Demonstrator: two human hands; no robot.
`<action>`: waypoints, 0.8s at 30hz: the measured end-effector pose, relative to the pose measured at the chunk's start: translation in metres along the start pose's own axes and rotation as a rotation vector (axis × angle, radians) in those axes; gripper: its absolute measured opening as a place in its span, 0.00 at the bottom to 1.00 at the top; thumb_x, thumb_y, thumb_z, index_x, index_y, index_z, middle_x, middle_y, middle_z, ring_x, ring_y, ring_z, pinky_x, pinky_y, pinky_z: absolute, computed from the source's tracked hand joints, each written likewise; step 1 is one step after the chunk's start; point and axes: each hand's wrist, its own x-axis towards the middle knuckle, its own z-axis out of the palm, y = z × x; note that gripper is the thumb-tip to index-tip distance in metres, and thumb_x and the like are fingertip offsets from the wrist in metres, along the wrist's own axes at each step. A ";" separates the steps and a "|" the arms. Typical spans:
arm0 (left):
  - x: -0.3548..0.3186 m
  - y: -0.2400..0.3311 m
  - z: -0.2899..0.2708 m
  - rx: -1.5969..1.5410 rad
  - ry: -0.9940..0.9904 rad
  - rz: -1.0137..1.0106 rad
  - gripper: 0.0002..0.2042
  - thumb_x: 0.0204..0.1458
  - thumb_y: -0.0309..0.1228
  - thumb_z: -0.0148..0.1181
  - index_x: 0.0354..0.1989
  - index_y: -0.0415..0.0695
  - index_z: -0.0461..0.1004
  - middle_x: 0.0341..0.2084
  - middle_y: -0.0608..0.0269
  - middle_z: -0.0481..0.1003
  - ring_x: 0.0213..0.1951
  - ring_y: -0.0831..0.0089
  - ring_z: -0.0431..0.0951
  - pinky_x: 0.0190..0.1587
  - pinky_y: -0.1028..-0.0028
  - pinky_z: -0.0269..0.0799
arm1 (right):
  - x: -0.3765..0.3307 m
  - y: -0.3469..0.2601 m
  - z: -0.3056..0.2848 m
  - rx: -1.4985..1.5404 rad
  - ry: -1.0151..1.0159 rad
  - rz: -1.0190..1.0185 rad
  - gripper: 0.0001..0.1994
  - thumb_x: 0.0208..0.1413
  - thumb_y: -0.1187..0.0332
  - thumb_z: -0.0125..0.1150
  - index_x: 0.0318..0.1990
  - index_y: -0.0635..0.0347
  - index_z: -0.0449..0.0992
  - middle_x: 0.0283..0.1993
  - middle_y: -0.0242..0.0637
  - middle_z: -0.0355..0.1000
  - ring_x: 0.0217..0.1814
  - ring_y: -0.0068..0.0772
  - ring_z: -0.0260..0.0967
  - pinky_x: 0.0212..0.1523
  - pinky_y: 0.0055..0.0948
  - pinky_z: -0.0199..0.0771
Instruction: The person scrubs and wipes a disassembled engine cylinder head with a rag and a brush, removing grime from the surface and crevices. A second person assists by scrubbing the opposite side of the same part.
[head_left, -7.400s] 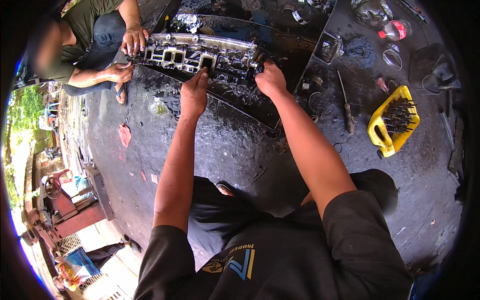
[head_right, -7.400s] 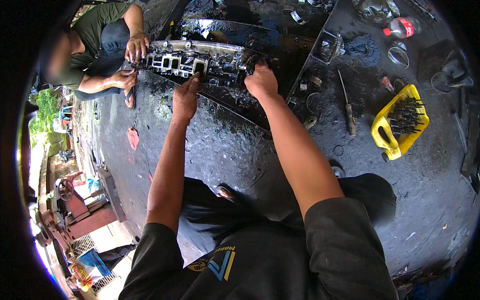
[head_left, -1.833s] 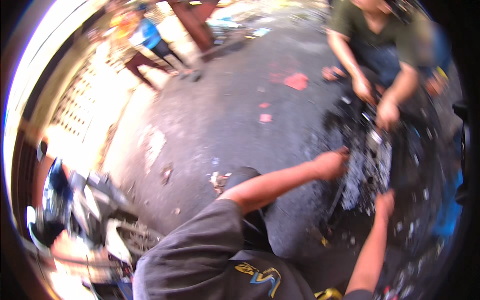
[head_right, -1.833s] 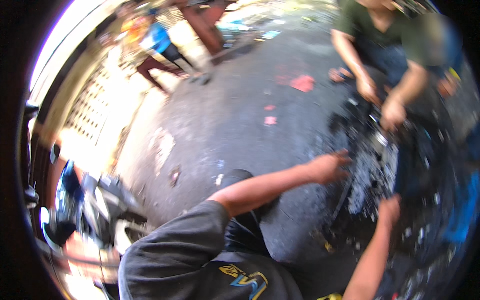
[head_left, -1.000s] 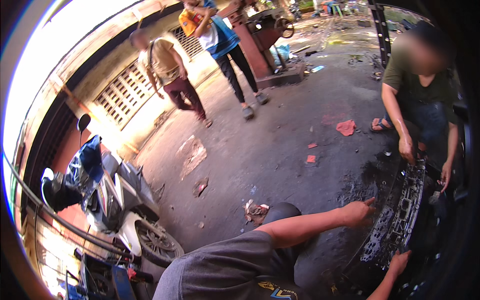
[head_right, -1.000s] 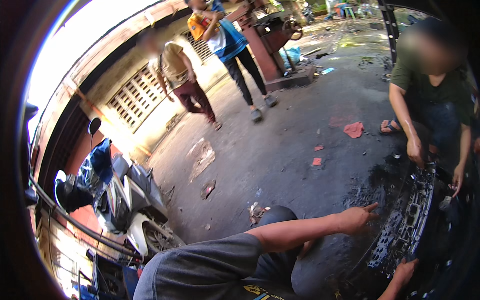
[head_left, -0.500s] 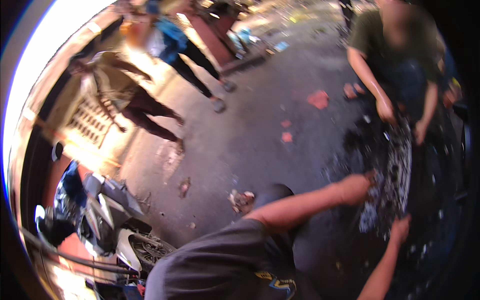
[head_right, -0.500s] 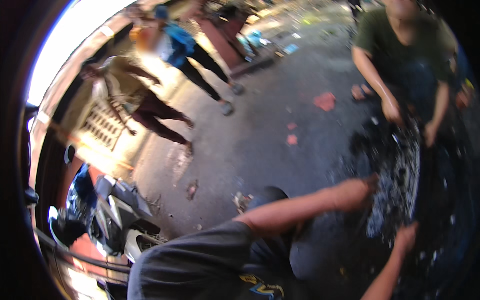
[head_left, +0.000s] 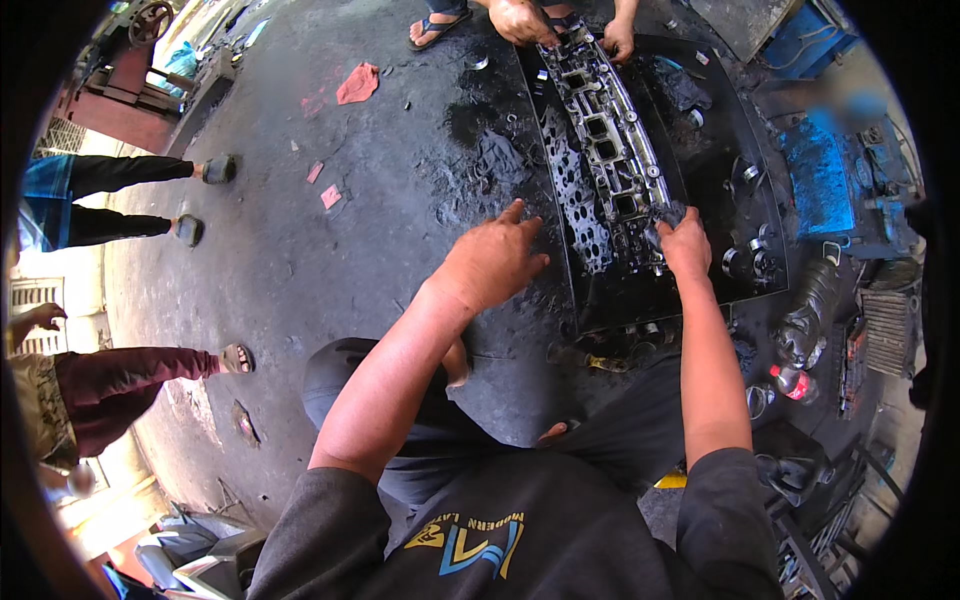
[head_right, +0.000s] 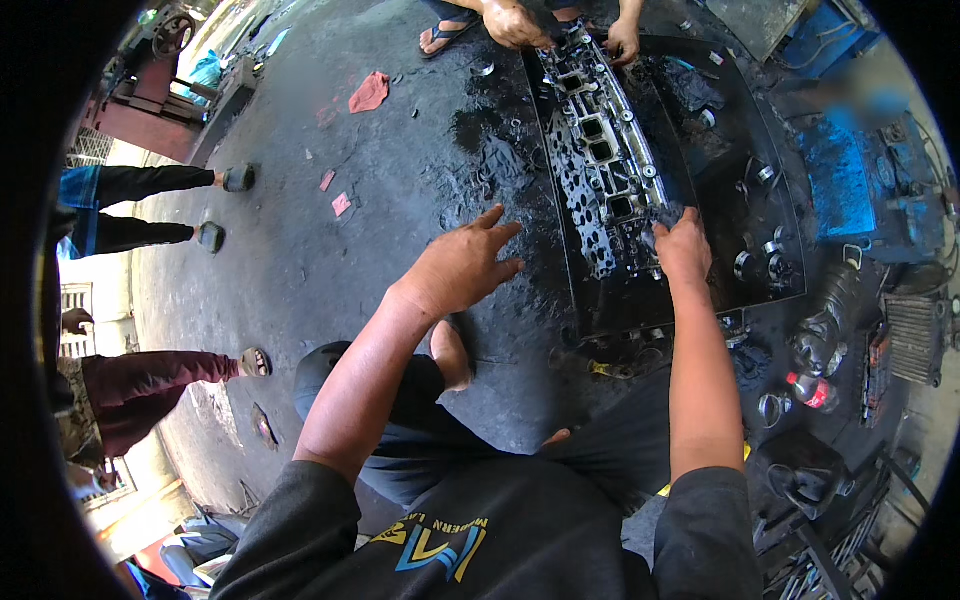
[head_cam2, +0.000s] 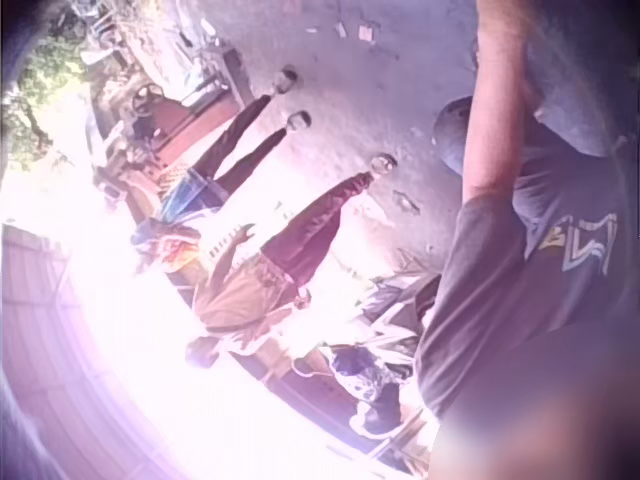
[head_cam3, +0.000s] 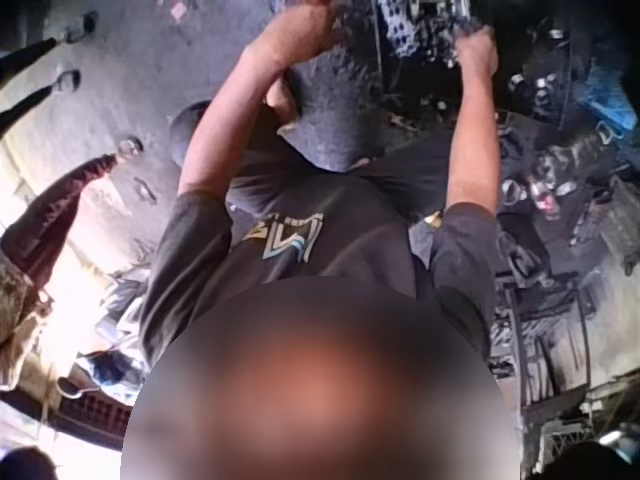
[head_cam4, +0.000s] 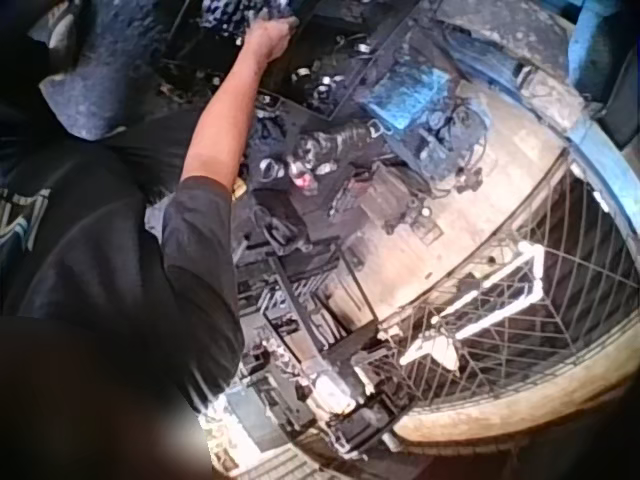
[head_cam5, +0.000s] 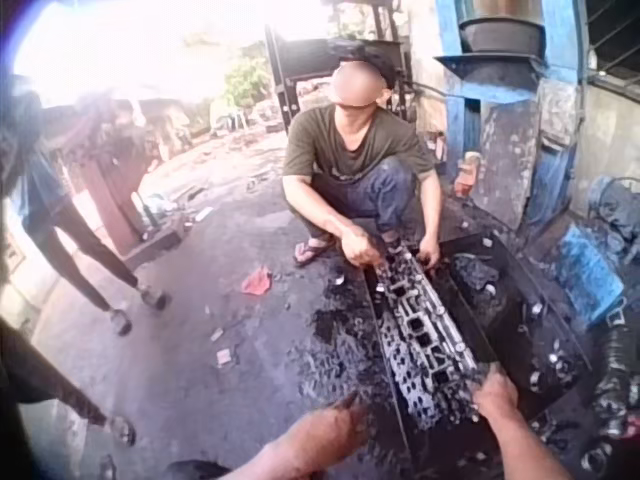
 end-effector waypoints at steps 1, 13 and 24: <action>0.001 0.001 0.001 -0.008 -0.003 0.013 0.26 0.57 0.41 0.58 0.61 0.41 0.67 0.64 0.40 0.61 0.55 0.46 0.73 0.58 0.59 0.70 | -0.001 0.000 0.000 0.016 0.021 -0.004 0.28 0.53 0.55 0.64 0.56 0.62 0.64 0.53 0.56 0.73 0.56 0.59 0.71 0.55 0.50 0.70; -0.001 -0.009 0.005 0.034 -0.024 0.004 0.26 0.57 0.42 0.58 0.61 0.41 0.67 0.63 0.38 0.62 0.54 0.45 0.74 0.57 0.58 0.70 | 0.005 0.006 0.008 0.009 0.035 -0.019 0.28 0.51 0.56 0.66 0.54 0.62 0.65 0.51 0.57 0.73 0.54 0.59 0.72 0.53 0.50 0.70; 0.000 -0.011 0.007 0.044 0.016 0.013 0.26 0.57 0.42 0.58 0.61 0.41 0.67 0.63 0.38 0.62 0.54 0.45 0.74 0.57 0.58 0.70 | 0.007 0.007 0.006 0.017 0.011 -0.007 0.28 0.51 0.56 0.66 0.55 0.62 0.66 0.52 0.56 0.74 0.55 0.58 0.71 0.55 0.49 0.70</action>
